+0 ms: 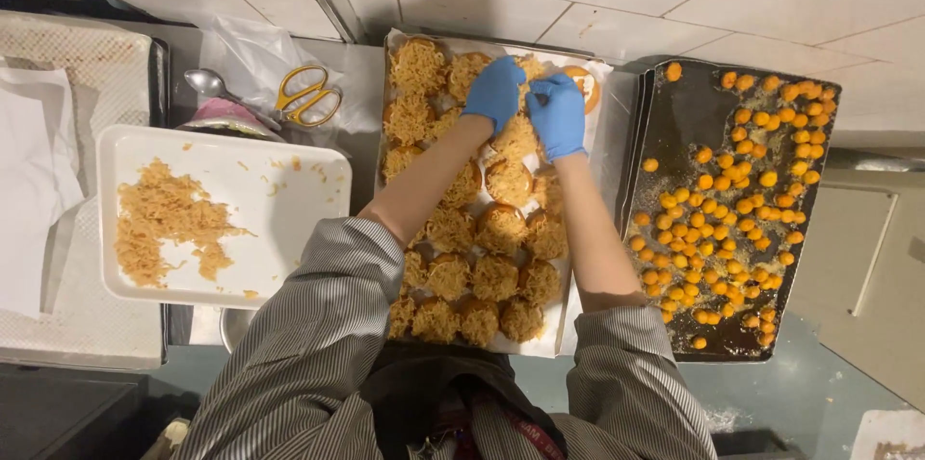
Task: The recorder is applying shredded meat floss topping to pre-baked bread buns in a bakery kitchen.
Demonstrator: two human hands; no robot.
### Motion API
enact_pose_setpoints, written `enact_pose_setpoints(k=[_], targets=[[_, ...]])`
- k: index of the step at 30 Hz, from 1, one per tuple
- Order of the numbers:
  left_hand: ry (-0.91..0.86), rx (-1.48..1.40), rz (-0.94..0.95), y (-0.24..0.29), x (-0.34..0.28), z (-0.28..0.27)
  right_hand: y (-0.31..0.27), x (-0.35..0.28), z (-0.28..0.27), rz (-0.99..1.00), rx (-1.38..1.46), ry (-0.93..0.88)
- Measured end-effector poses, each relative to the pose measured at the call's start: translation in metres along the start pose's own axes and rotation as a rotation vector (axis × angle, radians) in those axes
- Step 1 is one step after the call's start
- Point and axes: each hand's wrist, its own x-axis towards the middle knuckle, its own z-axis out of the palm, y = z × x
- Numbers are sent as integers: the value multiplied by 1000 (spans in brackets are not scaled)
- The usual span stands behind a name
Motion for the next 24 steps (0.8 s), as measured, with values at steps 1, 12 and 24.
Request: enact_pose_setpoints(k=[1,12,24], targets=[[60,-57,2,9,-4,-12,-5,1,-2,-69,-132,55],[387,18,-109,40,-252,-267,-115,-40,16,-298,-188,179],[532,211,-568,-65,-405,-323,-314,-146,174,-389,124,-279]])
